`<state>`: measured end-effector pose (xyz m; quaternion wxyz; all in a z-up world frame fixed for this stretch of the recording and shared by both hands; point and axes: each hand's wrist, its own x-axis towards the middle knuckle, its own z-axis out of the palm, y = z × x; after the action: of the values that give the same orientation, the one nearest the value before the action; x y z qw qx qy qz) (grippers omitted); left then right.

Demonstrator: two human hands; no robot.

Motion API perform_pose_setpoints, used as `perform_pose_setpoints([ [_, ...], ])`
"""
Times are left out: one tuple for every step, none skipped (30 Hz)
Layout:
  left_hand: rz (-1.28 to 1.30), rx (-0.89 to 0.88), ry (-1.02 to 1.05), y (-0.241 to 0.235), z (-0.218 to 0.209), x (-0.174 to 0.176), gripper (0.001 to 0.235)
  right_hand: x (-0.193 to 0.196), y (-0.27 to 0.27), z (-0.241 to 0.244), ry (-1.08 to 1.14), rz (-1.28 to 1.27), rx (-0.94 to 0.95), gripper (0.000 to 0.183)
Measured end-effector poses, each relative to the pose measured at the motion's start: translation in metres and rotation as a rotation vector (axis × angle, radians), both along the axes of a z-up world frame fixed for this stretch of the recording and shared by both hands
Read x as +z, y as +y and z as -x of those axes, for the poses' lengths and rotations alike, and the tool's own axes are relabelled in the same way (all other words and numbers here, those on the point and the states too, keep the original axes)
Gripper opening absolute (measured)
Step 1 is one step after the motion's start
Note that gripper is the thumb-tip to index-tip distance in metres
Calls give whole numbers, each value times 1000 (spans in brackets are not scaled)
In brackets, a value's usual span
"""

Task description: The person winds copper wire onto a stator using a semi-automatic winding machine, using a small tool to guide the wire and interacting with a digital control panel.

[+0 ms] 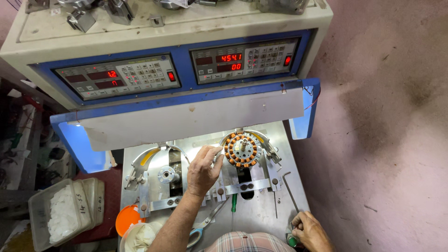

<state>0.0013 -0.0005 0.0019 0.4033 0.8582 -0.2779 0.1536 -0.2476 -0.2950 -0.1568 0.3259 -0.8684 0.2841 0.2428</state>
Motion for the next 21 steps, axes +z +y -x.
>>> perform_pose_setpoints([
  [4, 3, 9, -2, -1, 1, 22, -2, -1, -1, -8, 1, 7, 20],
  [4, 9, 21, -2, -1, 3, 22, -5, -1, -2, -12, -2, 17, 21],
  [4, 15, 34, -2, -1, 3, 22, -7, -3, -3, 2, -9, 21, 21],
  [5, 17, 28, -2, -2, 4, 22, -11, -4, -3, 17, -15, 23, 20],
  [5, 19, 22, -2, -2, 3, 23, -14, -6, -5, 32, -22, 25, 20],
  [6, 18, 18, -2, -3, 3, 23, -17, -7, -5, 41, -18, 36, 20],
  [1, 18, 25, -2, -5, 3, 23, -20, -9, -7, 49, -13, 47, 21],
  [-4, 18, 35, -2, -5, 2, 23, -21, -11, -7, 60, -8, 57, 21],
  [-8, 18, 45, -2, -6, 2, 23, -22, -12, -8, 74, -15, 65, 20],
  [-4, 20, 42, -3, -8, 2, 22, -24, -12, -11, 85, -18, 72, 20],
  [1, 22, 39, -3, -10, 3, 22, -24, -13, -15, 96, -22, 80, 19],
  [4, 24, 42, -2, -9, 2, 22, -24, -13, -15, 119, -9, 84, 20],
  [1, 22, 57, -1, -10, 2, 22, -24, -12, -15, 142, 3, 89, 20],
  [1, 19, 69, -1, -11, 2, 22, -24, -13, -17, 161, 18, 93, 21],
  [0, 15, 81, -1, -13, 2, 23, -23, -12, -18, 150, 10, 97, 21],
  [-4, 15, 68, -1, -14, 2, 22, -22, -12, -18, 138, 2, 101, 22],
  [-8, 16, 55, -2, -15, 2, 22, -21, -12, -20, 126, -6, 105, 22],
  [-14, 17, 41, -1, -15, 2, 21, -20, -12, -21, 143, 4, 112, 22],
  [-12, 13, 32, -1, -15, 3, 22, -18, -11, -23, 159, 15, 118, 22],
  [-12, 8, 23, 0, -16, 3, 22, -17, -10, -25, 175, 25, 126, 22],
  [-11, 4, 13, 0, -17, 3, 22, -15, -9, -27, 179, 24, 140, 21],
])
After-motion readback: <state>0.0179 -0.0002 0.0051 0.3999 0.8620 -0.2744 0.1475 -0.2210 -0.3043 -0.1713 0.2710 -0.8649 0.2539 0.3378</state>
